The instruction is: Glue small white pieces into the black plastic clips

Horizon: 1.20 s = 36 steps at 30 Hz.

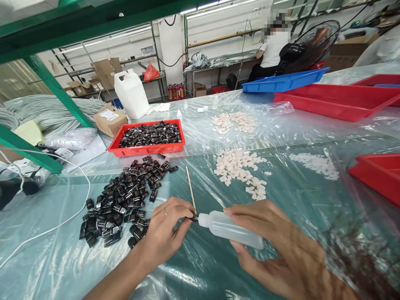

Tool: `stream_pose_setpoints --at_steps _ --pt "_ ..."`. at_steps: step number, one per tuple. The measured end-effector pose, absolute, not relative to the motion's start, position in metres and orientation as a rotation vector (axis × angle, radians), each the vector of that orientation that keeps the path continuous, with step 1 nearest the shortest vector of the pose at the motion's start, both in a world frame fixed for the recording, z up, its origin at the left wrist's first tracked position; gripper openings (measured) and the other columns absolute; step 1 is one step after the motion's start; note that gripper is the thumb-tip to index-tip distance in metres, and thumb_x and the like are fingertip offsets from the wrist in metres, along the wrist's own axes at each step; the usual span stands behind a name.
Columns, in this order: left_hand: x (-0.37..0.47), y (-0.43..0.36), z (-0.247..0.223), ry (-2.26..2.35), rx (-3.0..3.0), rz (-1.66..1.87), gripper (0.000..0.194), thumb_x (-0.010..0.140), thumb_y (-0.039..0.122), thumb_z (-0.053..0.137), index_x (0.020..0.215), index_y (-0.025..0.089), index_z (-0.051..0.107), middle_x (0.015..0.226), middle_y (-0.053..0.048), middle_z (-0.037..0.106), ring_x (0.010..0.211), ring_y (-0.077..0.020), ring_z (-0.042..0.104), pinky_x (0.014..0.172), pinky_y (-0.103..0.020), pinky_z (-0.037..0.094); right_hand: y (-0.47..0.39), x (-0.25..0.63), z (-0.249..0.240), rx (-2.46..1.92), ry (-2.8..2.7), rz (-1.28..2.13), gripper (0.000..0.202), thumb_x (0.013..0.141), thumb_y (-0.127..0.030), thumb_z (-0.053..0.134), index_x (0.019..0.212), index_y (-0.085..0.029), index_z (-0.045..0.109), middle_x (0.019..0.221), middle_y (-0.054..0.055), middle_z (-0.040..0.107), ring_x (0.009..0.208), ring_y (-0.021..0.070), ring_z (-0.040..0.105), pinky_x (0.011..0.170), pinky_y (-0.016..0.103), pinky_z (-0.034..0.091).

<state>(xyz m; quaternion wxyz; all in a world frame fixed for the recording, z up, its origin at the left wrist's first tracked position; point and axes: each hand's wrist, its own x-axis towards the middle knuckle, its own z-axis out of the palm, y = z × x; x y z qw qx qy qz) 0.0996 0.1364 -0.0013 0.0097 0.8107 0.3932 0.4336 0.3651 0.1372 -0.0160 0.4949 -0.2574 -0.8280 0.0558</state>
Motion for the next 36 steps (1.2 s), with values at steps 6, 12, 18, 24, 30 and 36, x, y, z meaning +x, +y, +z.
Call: stream_pose_setpoints --at_steps 6,12,18,24,30,36 --pt "0.1 0.136 0.0 1.222 2.551 1.338 0.015 0.095 0.013 0.061 0.099 0.026 0.054 0.092 0.002 0.071 0.083 -0.0114 0.068 0.07 -0.024 0.054 0.135 0.366 -0.017 -0.634 -1.996 0.172 0.081 0.102 -0.014 0.077 0.177 -0.04 0.062 0.121 0.013 0.095 0.095 0.0347 0.095 0.078 0.048 0.086" --pt "0.098 0.135 -0.002 1.237 2.534 1.33 0.014 0.095 0.013 0.062 0.098 0.025 0.055 0.093 0.002 0.071 0.083 -0.0115 0.069 0.071 -0.024 0.055 0.137 0.365 -0.011 -0.588 -1.996 0.158 0.083 0.095 -0.007 0.079 0.172 -0.036 0.068 0.116 0.013 0.096 0.091 0.0328 0.094 0.076 0.046 0.084" --pt "0.099 0.135 0.002 1.233 2.484 1.312 0.013 0.097 0.018 0.063 0.102 0.027 0.055 0.094 0.003 0.072 0.082 -0.011 0.071 0.072 -0.023 0.056 0.149 0.374 -0.014 -0.64 -1.753 0.472 0.058 0.093 -0.014 0.09 0.143 -0.043 0.083 0.119 0.005 0.097 0.103 0.0286 0.094 0.083 0.039 0.081" --pt "0.103 0.14 0.002 1.242 2.418 1.373 0.016 0.099 0.041 0.062 0.101 0.027 0.056 0.09 0.005 0.073 0.077 -0.0095 0.072 0.071 -0.019 0.057 0.194 0.39 -0.022 -0.866 -1.382 0.955 0.024 0.112 -0.048 0.088 0.126 -0.034 0.074 0.123 0.004 0.094 0.103 0.0225 0.094 0.097 0.035 0.079" --pt "0.104 0.142 -0.003 1.338 2.438 1.345 0.029 0.1 0.056 0.051 0.093 0.028 0.053 0.083 0.007 0.072 0.063 -0.0085 0.069 0.061 -0.018 0.053 0.211 0.367 -0.041 -1.029 -1.609 1.105 0.032 0.109 -0.036 0.079 0.139 -0.03 0.069 0.125 0.007 0.094 0.116 0.0284 0.096 0.105 0.046 0.08" --pt "0.103 0.142 -0.008 1.375 2.437 1.356 0.03 0.1 0.058 0.05 0.092 0.029 0.052 0.082 0.008 0.071 0.059 -0.0095 0.065 0.056 -0.019 0.051 0.197 0.348 -0.059 -1.149 -1.953 0.948 0.04 0.096 -0.021 0.087 0.128 -0.034 0.068 0.128 0.001 0.093 0.124 0.0316 0.093 0.11 0.053 0.08"
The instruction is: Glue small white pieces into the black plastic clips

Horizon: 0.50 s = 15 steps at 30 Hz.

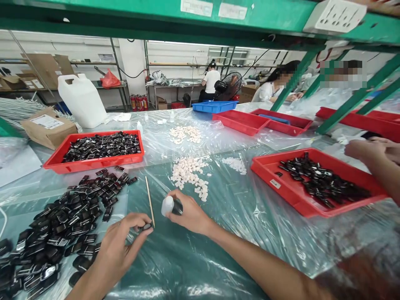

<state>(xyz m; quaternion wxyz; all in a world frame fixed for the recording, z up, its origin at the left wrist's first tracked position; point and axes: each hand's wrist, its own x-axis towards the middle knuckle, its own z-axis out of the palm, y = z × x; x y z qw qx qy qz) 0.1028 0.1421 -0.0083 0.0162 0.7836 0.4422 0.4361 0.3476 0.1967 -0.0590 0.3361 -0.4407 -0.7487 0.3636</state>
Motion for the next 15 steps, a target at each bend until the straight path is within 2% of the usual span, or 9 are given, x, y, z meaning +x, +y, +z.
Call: stream_pose_setpoints --at_steps 3,6,8,10,13,15 --pt "0.103 0.142 -0.008 1.379 2.442 1.351 0.03 0.1 0.058 0.05 0.092 0.029 0.053 0.082 0.008 0.071 0.06 -0.0093 0.066 0.056 -0.019 0.051 0.197 0.352 -0.056 -1.169 -2.064 0.852 0.046 0.092 -0.02 0.093 0.128 -0.034 0.069 0.133 0.003 0.092 0.132 0.035 0.092 0.106 0.051 0.082" --pt "0.102 0.143 -0.008 1.368 2.456 1.356 0.03 0.1 0.058 0.05 0.093 0.029 0.054 0.083 0.008 0.072 0.06 -0.0086 0.067 0.059 -0.019 0.053 0.211 0.372 -0.047 -1.122 -2.14 0.791 0.048 0.089 -0.021 0.101 0.127 -0.033 0.074 0.136 0.001 0.091 0.138 0.0308 0.091 0.109 0.043 0.08" --pt "0.102 0.143 -0.007 1.352 2.459 1.361 0.029 0.1 0.058 0.052 0.095 0.029 0.055 0.084 0.008 0.073 0.058 -0.0079 0.065 0.058 -0.018 0.053 0.227 0.395 -0.041 -1.132 -2.14 0.735 0.029 0.101 -0.023 0.094 0.125 -0.03 0.079 0.132 0.001 0.091 0.129 0.0255 0.092 0.109 0.039 0.078" --pt "0.102 0.142 -0.005 1.338 2.464 1.349 0.028 0.099 0.057 0.052 0.097 0.03 0.057 0.083 0.009 0.073 0.053 -0.0066 0.063 0.055 -0.017 0.053 0.244 0.421 -0.039 -1.203 -2.116 0.66 0.005 0.114 -0.023 0.08 0.115 -0.026 0.084 0.121 0.004 0.091 0.109 0.0217 0.09 0.098 0.036 0.075" --pt "0.103 0.141 -0.002 1.317 2.477 1.342 0.028 0.1 0.058 0.052 0.098 0.03 0.058 0.081 0.01 0.073 0.048 -0.0046 0.06 0.049 -0.015 0.05 0.261 0.451 -0.045 -1.29 -2.157 0.599 0.026 0.121 -0.034 0.081 0.098 -0.021 0.082 0.099 0.002 0.085 0.083 0.015 0.079 0.079 0.029 0.067" --pt "0.104 0.14 -0.002 1.314 2.474 1.362 0.029 0.1 0.058 0.052 0.098 0.03 0.058 0.082 0.01 0.074 0.047 -0.004 0.06 0.048 -0.014 0.049 0.267 0.46 -0.052 -1.317 -2.217 0.581 0.034 0.122 -0.043 0.084 0.097 -0.02 0.08 0.094 -0.001 0.082 0.077 0.0123 0.073 0.075 0.027 0.066"
